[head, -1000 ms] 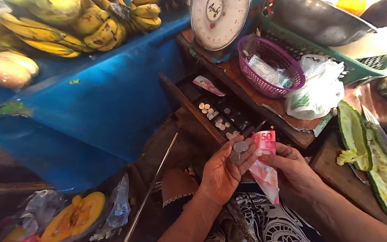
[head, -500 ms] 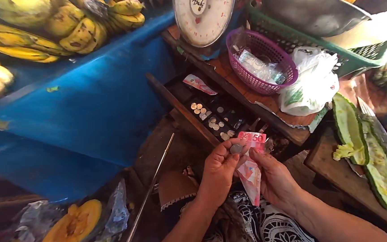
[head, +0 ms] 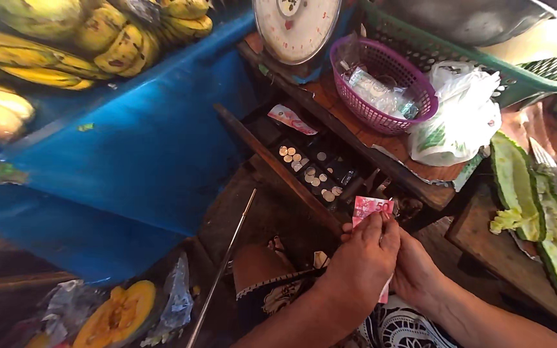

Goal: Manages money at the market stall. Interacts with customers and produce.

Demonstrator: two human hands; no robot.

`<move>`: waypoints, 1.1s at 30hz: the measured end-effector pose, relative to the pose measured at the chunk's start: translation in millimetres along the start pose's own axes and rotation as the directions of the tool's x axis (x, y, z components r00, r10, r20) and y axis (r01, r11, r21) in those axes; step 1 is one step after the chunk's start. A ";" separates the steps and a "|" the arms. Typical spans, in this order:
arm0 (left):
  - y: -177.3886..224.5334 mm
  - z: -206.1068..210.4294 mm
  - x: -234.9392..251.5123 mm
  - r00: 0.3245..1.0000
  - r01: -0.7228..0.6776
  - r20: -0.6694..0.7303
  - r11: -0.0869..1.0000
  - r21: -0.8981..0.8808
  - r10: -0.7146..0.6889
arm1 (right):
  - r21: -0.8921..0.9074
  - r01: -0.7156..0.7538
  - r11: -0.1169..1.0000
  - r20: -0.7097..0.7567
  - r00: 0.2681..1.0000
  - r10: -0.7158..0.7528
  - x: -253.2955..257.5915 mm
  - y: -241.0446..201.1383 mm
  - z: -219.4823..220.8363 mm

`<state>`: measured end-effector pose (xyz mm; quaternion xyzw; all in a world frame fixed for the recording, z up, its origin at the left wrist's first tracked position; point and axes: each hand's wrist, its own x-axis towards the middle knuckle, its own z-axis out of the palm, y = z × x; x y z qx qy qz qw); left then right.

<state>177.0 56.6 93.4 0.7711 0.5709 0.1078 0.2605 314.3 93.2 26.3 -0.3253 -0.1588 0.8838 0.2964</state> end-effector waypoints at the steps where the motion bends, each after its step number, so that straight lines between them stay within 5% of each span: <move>1: 13.5 -20.7 5.5 0.986 0.080 0.150 0.994 -0.069 -0.069 | 0.033 0.003 0.999 0.092 0.996 -0.006 -2.0 -2.1 -6.4; 3: 13.1 -20.8 6.0 0.994 0.041 0.109 0.990 -0.134 -0.027 | 0.029 -0.078 0.997 -0.153 0.985 0.081 -13.0 -20.6 28.1; 5: -6.9 5.9 2.6 0.983 -0.138 -0.142 0.981 -0.139 0.118 | -0.013 -0.120 0.993 -0.279 0.954 0.111 -13.1 -22.0 33.1; 9: -34.1 9.5 3.4 0.904 -0.245 -0.388 0.962 -0.121 0.182 | 0.070 -0.115 0.991 -0.078 0.990 0.121 -9.1 -6.8 3.2; 12: -63.8 -30.2 16.1 0.888 -0.012 -0.459 0.999 0.033 0.026 | 0.106 -0.165 0.981 0.006 0.986 0.165 -6.8 -7.5 -2.7; 15: -102.5 -69.5 40.3 0.912 0.184 -0.381 0.981 0.051 -0.151 | 0.066 -0.176 0.982 -0.029 0.984 0.178 -4.7 -6.3 -7.6; 20: -121.0 -74.0 73.0 0.984 0.178 -0.051 0.953 0.244 -0.171 | 0.032 -0.164 0.986 -0.107 0.980 0.167 -2.5 -6.5 -13.3; 26: -115.0 -63.8 89.7 0.900 0.343 0.143 0.870 0.353 -0.412 | 0.017 -0.169 0.986 -0.112 0.979 0.169 -2.1 -8.9 -18.0; 33: -109.1 -60.3 92.3 0.866 0.355 0.214 0.857 0.372 -0.452 | -0.053 -0.194 0.980 -0.101 0.977 0.188 -2.4 -8.0 -21.1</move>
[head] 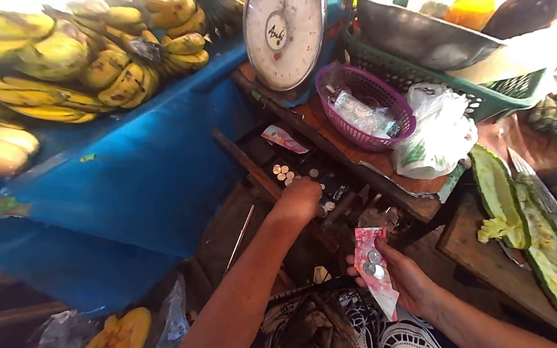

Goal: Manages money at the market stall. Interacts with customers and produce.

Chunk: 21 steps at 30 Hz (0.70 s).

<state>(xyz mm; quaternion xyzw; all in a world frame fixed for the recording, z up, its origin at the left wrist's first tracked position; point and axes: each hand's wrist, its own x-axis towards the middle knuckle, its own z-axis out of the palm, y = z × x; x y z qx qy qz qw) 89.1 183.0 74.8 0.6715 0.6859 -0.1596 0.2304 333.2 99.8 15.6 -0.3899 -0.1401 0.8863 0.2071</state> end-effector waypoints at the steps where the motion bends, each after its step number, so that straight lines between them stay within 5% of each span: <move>1: 0.8 0.6 0.1 1.000 -0.015 0.011 1.000 0.006 0.015 | 0.007 0.000 1.000 0.007 1.000 0.000 0.3 0.4 -0.2; 21: 21.7 4.3 -4.1 0.999 0.027 -0.027 0.999 0.021 -0.027 | 0.019 0.006 1.000 0.061 0.998 -0.007 0.3 1.1 0.6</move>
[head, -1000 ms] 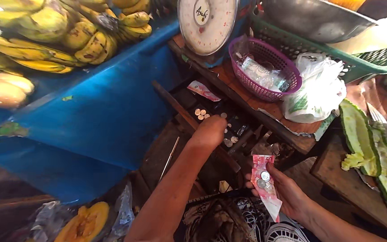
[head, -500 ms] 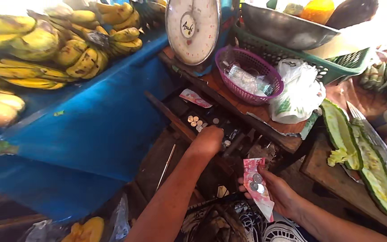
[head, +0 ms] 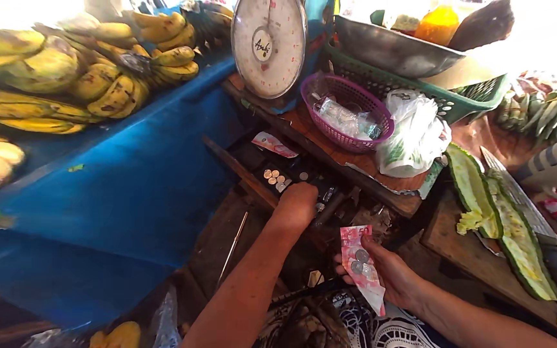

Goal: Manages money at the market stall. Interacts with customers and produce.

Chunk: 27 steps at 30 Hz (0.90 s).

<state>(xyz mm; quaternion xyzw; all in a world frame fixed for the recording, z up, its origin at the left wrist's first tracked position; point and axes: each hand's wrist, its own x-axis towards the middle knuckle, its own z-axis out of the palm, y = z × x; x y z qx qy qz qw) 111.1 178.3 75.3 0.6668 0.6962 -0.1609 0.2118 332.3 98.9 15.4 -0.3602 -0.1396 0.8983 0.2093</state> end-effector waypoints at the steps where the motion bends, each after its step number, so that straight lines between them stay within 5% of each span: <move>1: -1.4 1.3 0.8 1.000 -0.006 -0.014 1.000 -0.009 0.006 | 0.005 -0.001 1.000 0.004 1.000 0.001 0.0 -0.1 0.2; 9: -18.4 8.6 3.6 0.988 -0.079 -0.147 0.980 -0.184 0.052 | -0.011 -0.012 1.000 -0.011 1.000 0.012 0.7 1.3 3.8; 12: -27.8 11.3 -4.6 0.945 -0.183 -0.326 0.873 -0.453 0.029 | -0.010 -0.006 1.000 -0.001 1.000 0.006 1.9 0.3 0.9; 14: -27.7 15.8 -15.1 0.913 -0.277 -0.391 0.527 -0.803 -0.116 | -0.006 0.004 1.000 -0.011 1.000 -0.004 2.0 -1.9 1.8; 15: -23.3 18.6 -21.8 0.911 -0.326 -0.366 0.211 -0.921 -0.191 | -0.004 0.012 1.000 -0.022 1.000 -0.012 1.5 -3.4 3.6; 16: -18.4 21.4 -29.2 0.923 -0.338 -0.309 -0.097 -0.936 -0.231 | -0.003 0.018 1.000 -0.029 0.999 -0.018 1.0 -4.9 5.6; 18: -8.8 28.8 -42.5 0.949 -0.297 -0.207 -0.456 -0.839 -0.238 | 0.003 0.024 1.000 -0.025 0.999 -0.024 0.1 -6.7 8.5; 21: 1.5 39.9 -58.6 0.971 -0.235 -0.147 -0.638 -0.733 -0.188 | 0.011 0.039 0.999 0.002 0.999 -0.039 -1.4 -5.9 10.9; 27: 14.1 48.5 -77.6 0.988 -0.151 -0.116 -0.747 -0.647 -0.099 | -0.011 0.062 0.998 0.001 0.998 -0.062 -2.3 -6.6 10.4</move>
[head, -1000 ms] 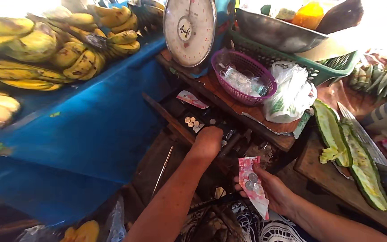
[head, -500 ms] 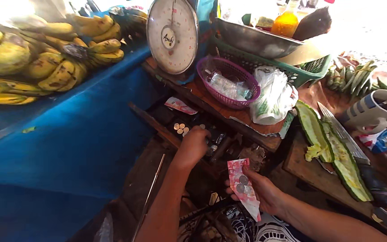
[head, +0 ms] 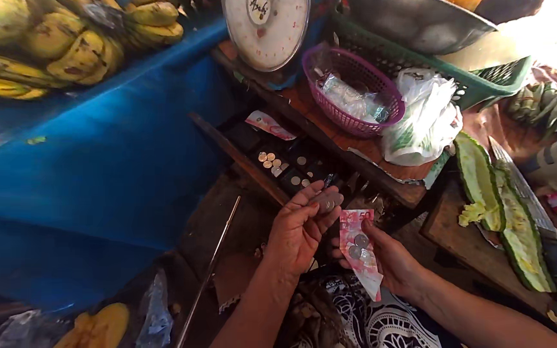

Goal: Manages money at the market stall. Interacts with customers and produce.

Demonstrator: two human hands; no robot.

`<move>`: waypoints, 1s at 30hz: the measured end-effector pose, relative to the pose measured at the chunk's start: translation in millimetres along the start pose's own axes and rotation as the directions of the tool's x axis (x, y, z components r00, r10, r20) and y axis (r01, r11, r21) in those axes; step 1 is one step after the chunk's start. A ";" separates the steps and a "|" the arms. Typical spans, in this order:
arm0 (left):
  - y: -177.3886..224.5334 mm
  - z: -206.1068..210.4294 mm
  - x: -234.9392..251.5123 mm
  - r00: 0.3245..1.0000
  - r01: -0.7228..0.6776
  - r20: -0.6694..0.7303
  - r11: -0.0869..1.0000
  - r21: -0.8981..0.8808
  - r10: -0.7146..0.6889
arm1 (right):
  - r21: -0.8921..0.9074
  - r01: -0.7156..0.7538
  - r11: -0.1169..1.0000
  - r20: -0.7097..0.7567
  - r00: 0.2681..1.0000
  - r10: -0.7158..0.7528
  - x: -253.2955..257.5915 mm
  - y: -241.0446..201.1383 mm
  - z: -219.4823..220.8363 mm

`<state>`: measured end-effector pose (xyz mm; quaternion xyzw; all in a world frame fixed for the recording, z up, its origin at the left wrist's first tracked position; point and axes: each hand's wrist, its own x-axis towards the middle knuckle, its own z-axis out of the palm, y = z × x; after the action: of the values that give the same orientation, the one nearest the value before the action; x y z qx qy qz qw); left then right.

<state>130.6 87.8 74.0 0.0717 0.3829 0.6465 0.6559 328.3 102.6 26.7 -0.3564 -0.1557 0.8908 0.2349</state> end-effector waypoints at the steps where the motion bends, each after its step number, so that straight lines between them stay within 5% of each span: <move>1: -1.0 -0.5 -2.2 1.000 0.011 0.009 1.000 -0.003 -0.011 | 0.006 0.003 1.000 -0.002 1.000 -0.003 -0.5 -0.8 0.0; 13: -11.4 -7.7 -11.9 0.992 0.037 0.117 0.999 0.012 -0.038 | 0.009 0.045 0.999 0.048 0.998 -0.046 -4.6 -5.6 2.0; 19: -22.0 2.7 -13.0 0.998 0.044 -0.038 0.999 0.019 -0.043 | 0.005 0.038 0.999 0.039 0.999 -0.038 -4.0 -6.7 1.9; 26: -11.6 3.1 -8.9 0.998 0.017 -0.061 1.000 -0.021 -0.018 | 0.006 0.043 0.999 0.037 0.998 -0.043 0.3 -4.0 1.6; 30: 6.1 0.2 6.0 0.998 -0.062 -0.022 0.984 0.168 0.067 | 0.015 0.040 0.999 0.033 0.999 -0.041 0.3 -3.1 2.1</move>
<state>125.1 94.3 75.2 0.1301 0.4422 0.6339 0.6210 327.6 105.1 29.3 -0.3365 -0.1603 0.8928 0.2529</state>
